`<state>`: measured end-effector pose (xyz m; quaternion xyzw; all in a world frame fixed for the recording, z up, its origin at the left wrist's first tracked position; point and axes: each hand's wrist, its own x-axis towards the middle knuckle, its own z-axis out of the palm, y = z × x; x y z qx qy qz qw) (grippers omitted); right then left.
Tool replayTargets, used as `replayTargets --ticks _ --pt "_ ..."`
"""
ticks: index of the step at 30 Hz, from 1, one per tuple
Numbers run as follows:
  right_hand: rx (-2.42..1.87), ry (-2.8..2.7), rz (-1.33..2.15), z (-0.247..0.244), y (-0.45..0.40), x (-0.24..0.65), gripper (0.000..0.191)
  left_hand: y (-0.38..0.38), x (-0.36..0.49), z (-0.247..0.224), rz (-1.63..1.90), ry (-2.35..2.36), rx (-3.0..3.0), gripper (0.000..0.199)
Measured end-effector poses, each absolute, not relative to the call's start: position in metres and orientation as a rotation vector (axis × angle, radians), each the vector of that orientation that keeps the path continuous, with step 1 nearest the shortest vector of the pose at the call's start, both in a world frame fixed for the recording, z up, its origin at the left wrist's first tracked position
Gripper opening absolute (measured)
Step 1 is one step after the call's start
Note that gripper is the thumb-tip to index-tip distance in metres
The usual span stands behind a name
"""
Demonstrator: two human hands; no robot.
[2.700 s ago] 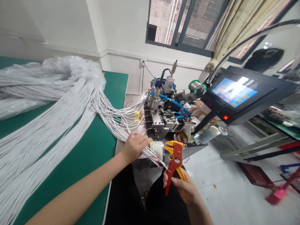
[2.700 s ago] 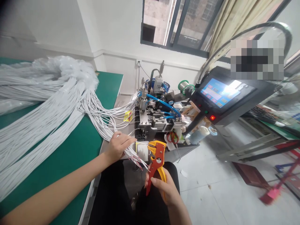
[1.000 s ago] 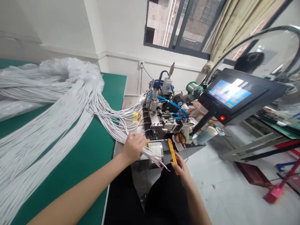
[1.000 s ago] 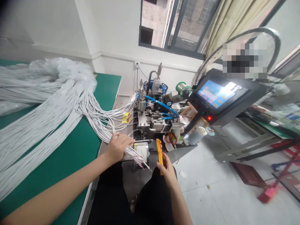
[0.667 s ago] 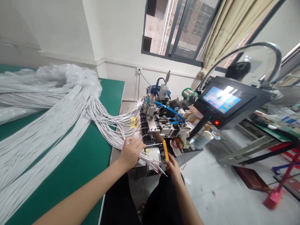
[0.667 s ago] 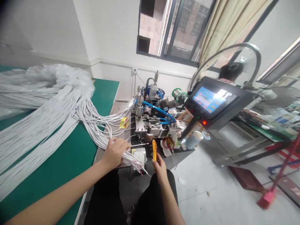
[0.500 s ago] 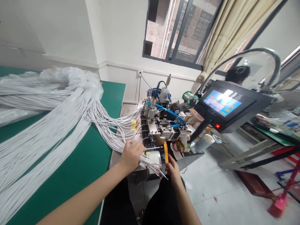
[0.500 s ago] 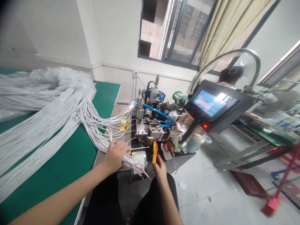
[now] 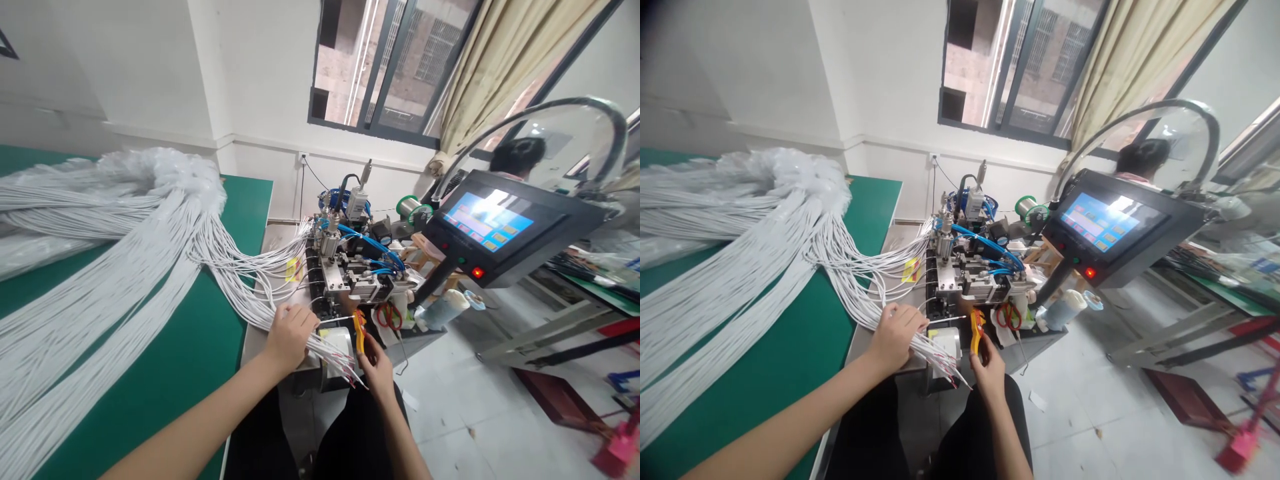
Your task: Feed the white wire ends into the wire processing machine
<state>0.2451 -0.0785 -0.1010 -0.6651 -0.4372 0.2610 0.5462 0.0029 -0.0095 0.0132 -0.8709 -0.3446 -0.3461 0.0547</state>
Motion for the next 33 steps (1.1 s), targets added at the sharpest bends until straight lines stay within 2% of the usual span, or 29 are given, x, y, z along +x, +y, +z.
replayTargets --ticks 7,11,17,20,23,26,33 --pt "-1.904 -1.504 0.178 -0.105 -0.061 0.244 0.064 -0.01 0.004 0.013 -1.046 -1.069 -2.664 0.016" --pt "-2.025 -1.634 0.069 -0.097 -0.049 0.239 0.06 -0.01 0.003 0.012 -1.044 -1.08 -2.677 0.016" --pt "-2.009 -1.601 0.077 -0.063 -0.047 0.243 0.03 -0.01 0.002 0.011 -1.09 -1.056 -2.695 0.018" --pt "-1.753 -1.442 0.097 -0.033 -0.053 0.244 0.033 -0.01 0.002 0.012 -1.113 -1.026 -2.683 0.019" --pt "-1.524 -1.463 0.405 -0.006 -0.056 0.236 0.035 -0.01 0.001 0.013 -1.118 -0.993 -2.69 0.019" --pt "-1.458 -1.516 0.555 0.008 -0.055 0.226 0.036 -0.01 -0.001 0.014 -1.123 -0.97 -2.712 0.021" --pt "-1.53 -1.242 0.425 0.003 -0.059 0.239 0.04 -0.01 -0.002 0.014 -1.166 -0.981 -2.686 0.021"
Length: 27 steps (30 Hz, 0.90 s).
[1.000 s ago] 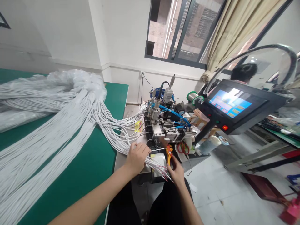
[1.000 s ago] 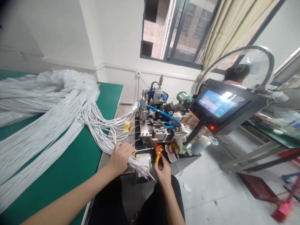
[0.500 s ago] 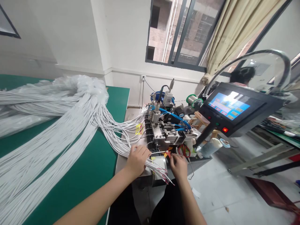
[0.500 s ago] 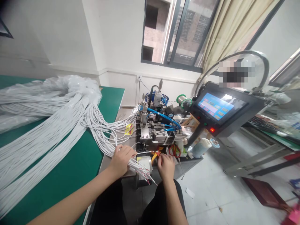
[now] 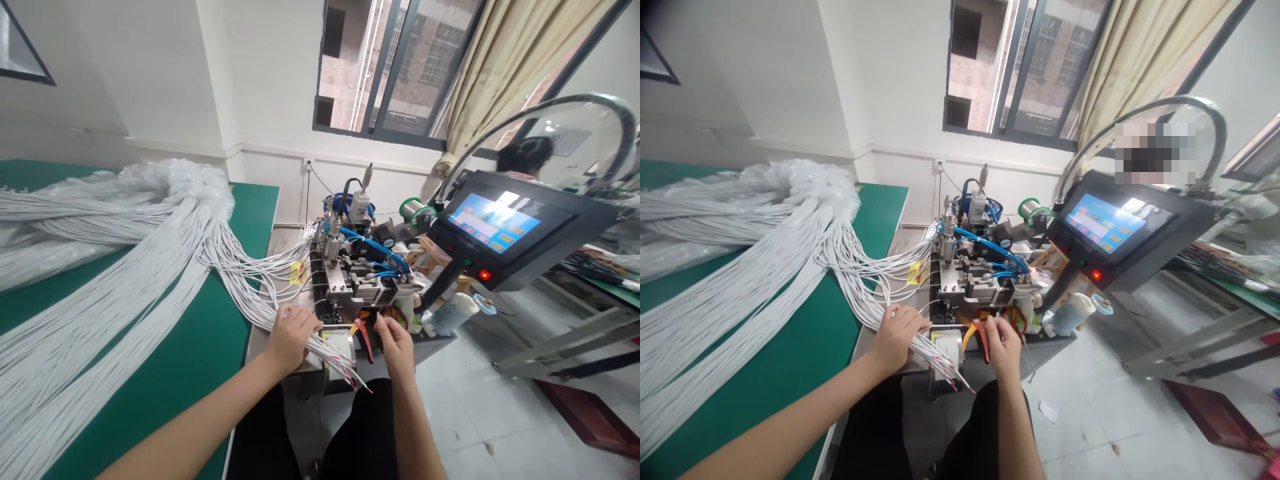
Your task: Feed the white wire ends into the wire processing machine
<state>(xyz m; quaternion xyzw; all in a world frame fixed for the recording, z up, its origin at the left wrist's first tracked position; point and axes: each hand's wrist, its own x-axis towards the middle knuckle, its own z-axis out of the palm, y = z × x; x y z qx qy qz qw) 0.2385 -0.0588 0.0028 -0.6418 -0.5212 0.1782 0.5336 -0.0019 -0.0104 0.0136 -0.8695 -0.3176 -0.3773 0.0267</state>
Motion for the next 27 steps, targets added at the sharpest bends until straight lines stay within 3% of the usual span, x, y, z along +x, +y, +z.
replayTargets --ticks 4,8,27 --pt "-1.563 -1.359 0.396 0.007 -0.067 0.251 0.037 -0.009 -0.001 0.013 -1.184 -0.986 -2.704 0.022" --pt "-1.423 -1.474 0.576 0.014 -0.068 0.242 0.039 -0.009 -0.001 0.013 -1.202 -0.968 -2.713 0.025" --pt "-1.326 -1.199 0.832 0.015 -0.047 0.212 0.024 -0.009 -0.003 0.012 -1.225 -0.933 -2.707 0.025"
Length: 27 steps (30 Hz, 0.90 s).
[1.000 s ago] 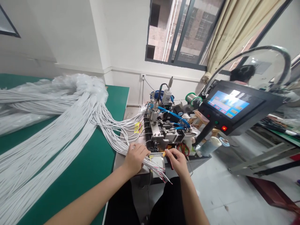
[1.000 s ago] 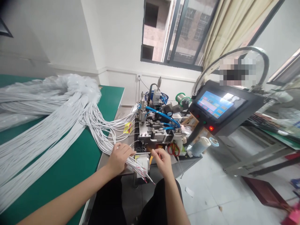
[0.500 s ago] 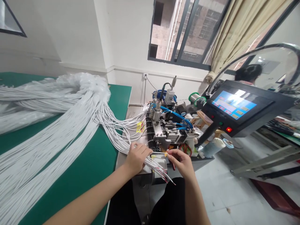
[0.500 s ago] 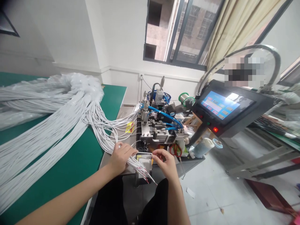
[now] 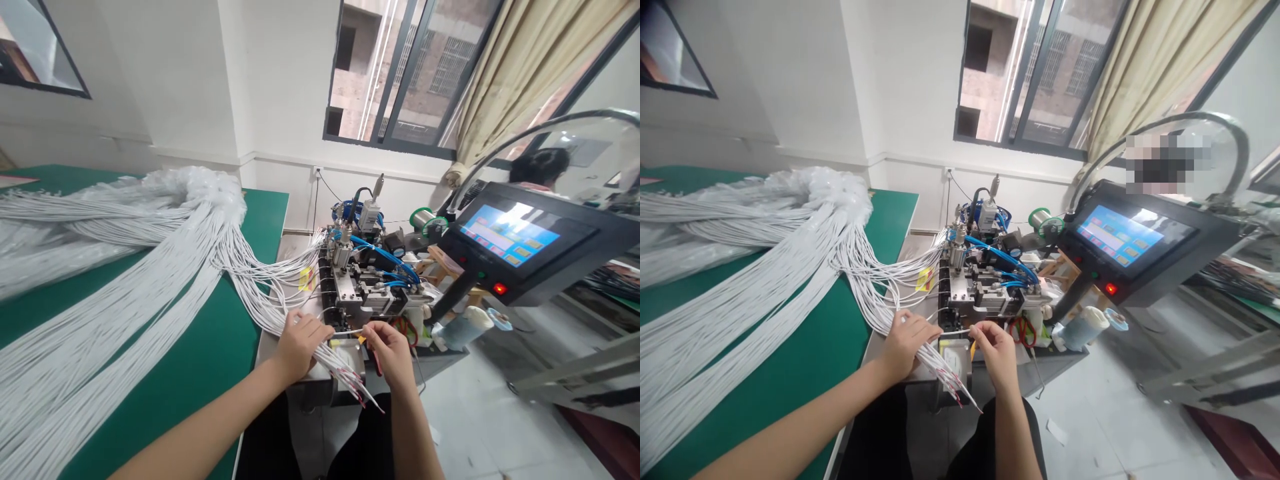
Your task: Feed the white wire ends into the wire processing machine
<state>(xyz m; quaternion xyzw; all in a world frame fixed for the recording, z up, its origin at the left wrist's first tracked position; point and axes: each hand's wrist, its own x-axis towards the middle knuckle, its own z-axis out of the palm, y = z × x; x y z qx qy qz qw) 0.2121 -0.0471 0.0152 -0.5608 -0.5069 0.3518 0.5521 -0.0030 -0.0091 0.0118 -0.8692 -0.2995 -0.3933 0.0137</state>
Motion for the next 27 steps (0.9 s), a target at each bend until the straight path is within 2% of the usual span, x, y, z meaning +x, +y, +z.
replayTargets --ticks 14,21,27 --pt "-1.044 -1.0 0.978 0.009 -0.039 0.187 0.025 -0.004 -0.004 0.012 -1.163 -0.778 -2.84 0.027" --pt "-1.335 -1.195 0.746 0.018 -0.039 0.199 0.031 -0.011 -0.004 0.015 -1.156 -0.965 -2.73 0.033" --pt "-1.465 -1.498 0.635 0.011 -0.034 0.209 0.034 -0.013 -0.002 0.017 -1.006 -1.043 -2.677 0.036"
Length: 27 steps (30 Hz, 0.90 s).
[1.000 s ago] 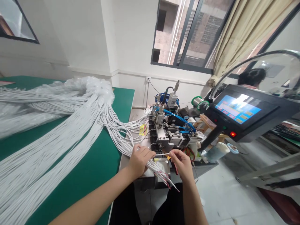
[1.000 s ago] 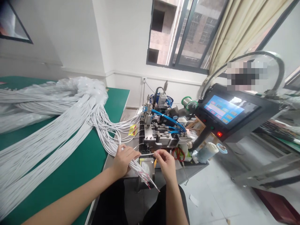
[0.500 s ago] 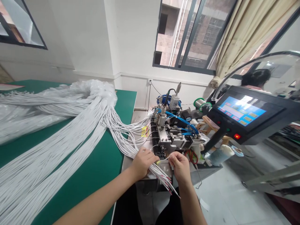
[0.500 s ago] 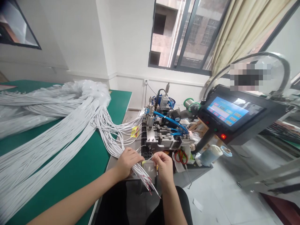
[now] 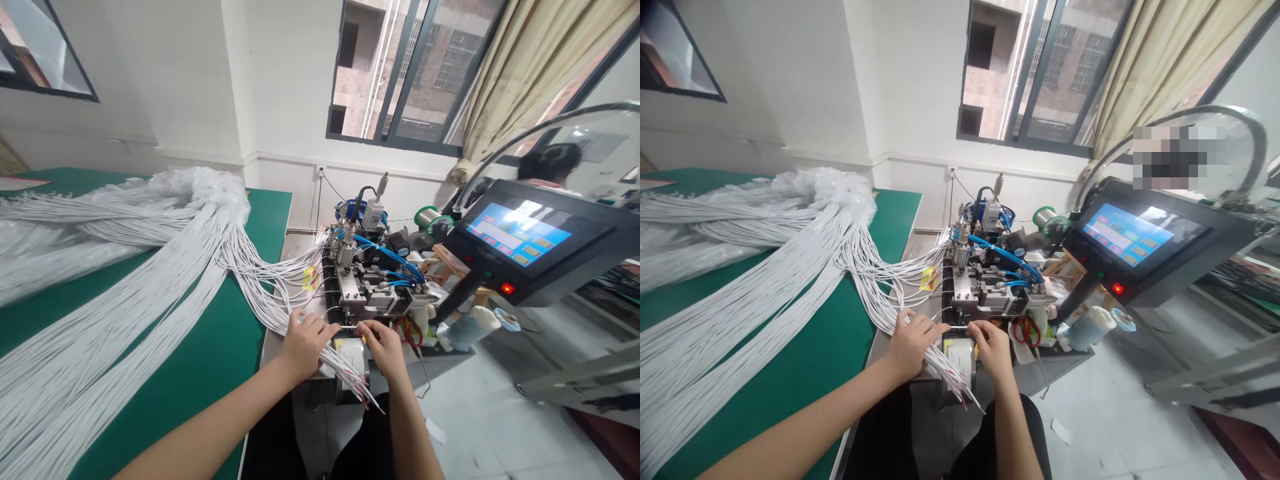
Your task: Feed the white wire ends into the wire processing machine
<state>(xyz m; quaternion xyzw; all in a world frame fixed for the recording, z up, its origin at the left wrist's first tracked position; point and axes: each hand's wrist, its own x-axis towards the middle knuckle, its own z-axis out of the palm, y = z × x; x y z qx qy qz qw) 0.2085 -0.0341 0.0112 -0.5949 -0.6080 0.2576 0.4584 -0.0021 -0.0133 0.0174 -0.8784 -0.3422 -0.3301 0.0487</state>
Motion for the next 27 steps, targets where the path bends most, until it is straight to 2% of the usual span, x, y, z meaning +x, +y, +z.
replayTargets --ticks 4,9,16,27 --pt "-1.492 -1.519 0.601 0.002 -0.028 0.209 0.035 -0.011 0.0 0.013 -0.931 -1.07 -2.68 0.041" --pt "-1.5 -1.527 0.57 -0.007 -0.023 0.212 0.038 -0.009 0.004 0.01 -0.85 -1.125 -2.68 0.036" --pt "-1.42 -1.53 0.804 -0.01 -0.016 0.219 0.038 -0.007 0.006 0.009 -0.739 -1.179 -2.724 0.037" --pt "-1.346 -1.633 0.831 -0.004 -0.015 0.221 0.031 -0.006 0.004 0.009 -0.752 -1.156 -2.747 0.037"
